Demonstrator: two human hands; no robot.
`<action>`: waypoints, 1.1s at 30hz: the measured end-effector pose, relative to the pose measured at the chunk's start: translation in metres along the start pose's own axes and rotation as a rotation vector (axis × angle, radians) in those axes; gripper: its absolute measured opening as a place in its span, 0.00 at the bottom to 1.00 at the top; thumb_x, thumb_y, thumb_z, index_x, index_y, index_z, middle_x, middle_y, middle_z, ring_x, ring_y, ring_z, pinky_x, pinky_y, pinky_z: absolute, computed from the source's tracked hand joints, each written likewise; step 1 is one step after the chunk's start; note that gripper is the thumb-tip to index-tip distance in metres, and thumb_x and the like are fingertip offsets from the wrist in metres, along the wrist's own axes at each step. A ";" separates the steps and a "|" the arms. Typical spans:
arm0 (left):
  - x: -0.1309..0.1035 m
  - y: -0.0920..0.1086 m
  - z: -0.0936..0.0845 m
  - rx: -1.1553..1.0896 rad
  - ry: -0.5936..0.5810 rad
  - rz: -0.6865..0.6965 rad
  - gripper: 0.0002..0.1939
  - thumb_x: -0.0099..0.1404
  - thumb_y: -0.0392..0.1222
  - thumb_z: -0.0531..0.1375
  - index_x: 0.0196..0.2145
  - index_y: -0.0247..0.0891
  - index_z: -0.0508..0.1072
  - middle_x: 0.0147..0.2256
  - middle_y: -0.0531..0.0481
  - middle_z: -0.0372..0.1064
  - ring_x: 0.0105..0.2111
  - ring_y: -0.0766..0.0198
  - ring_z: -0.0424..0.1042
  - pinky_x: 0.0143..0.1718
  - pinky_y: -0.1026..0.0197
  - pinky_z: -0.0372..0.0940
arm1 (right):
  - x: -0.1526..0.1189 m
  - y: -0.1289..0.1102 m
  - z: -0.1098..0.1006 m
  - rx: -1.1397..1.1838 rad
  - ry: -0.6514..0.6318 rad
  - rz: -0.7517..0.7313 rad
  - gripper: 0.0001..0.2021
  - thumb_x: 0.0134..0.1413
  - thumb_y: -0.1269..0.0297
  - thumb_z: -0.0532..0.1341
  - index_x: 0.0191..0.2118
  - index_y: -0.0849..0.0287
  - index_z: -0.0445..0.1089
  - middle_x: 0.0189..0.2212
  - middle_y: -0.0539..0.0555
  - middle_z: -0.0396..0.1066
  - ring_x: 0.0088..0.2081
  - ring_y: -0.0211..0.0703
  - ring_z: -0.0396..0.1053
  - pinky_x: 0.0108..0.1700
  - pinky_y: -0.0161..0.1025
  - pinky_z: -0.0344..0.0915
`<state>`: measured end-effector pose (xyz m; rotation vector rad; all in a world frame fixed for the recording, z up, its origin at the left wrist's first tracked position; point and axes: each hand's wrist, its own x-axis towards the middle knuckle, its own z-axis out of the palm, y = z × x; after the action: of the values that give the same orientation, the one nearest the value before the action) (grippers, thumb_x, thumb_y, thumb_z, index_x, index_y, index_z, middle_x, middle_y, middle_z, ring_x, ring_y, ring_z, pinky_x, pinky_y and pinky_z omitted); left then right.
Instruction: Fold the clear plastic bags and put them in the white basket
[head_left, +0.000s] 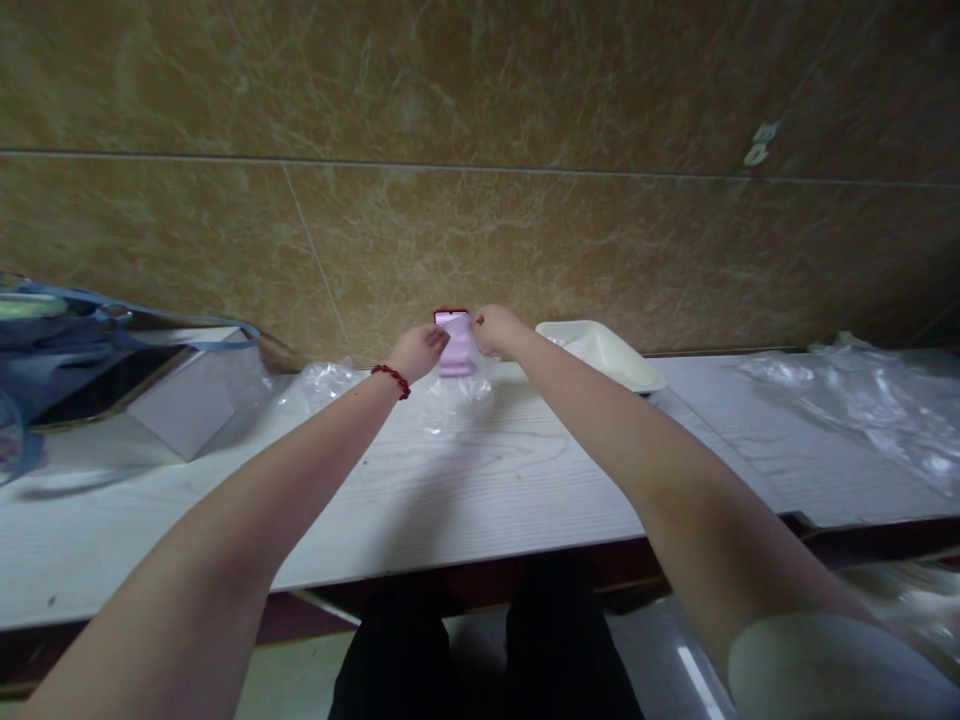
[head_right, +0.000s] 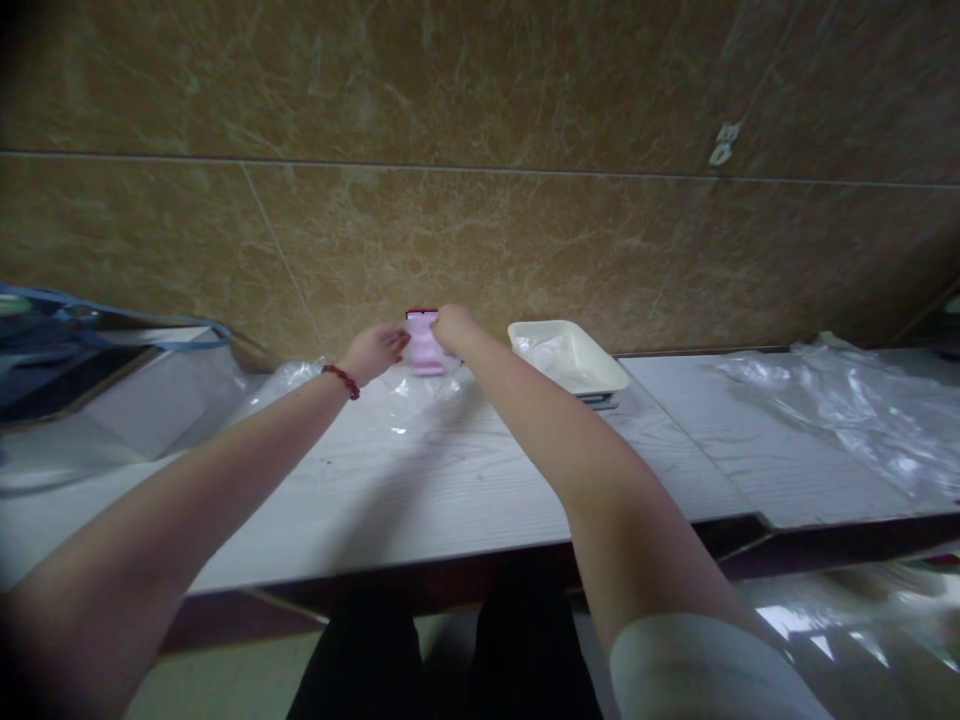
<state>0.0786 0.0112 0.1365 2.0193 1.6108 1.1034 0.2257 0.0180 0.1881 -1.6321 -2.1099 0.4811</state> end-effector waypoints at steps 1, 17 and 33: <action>0.006 -0.001 0.000 0.003 0.023 -0.012 0.12 0.56 0.45 0.52 0.32 0.34 0.68 0.30 0.47 0.67 0.31 0.64 0.66 0.33 0.60 0.61 | 0.004 0.004 -0.001 -0.011 0.060 -0.048 0.09 0.52 0.70 0.50 0.36 0.67 0.65 0.33 0.57 0.68 0.33 0.39 0.67 0.37 0.38 0.63; -0.071 -0.045 0.019 0.113 -0.106 0.306 0.14 0.57 0.47 0.51 0.32 0.39 0.72 0.35 0.46 0.68 0.38 0.62 0.65 0.44 0.58 0.59 | -0.082 0.074 0.060 -0.190 0.048 -0.547 0.13 0.57 0.65 0.47 0.35 0.64 0.67 0.34 0.56 0.68 0.39 0.38 0.63 0.43 0.36 0.55; -0.092 -0.088 0.030 -0.569 0.036 -0.407 0.19 0.56 0.50 0.49 0.42 0.40 0.66 0.46 0.44 0.62 0.42 0.62 0.64 0.38 0.59 0.63 | -0.141 0.097 0.112 -0.281 -0.156 -0.387 0.16 0.56 0.58 0.45 0.37 0.56 0.69 0.38 0.54 0.68 0.42 0.42 0.62 0.42 0.41 0.54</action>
<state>0.0358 -0.0416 0.0239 1.2530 1.4220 1.2552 0.2765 -0.0955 0.0265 -1.3026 -2.6296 0.1974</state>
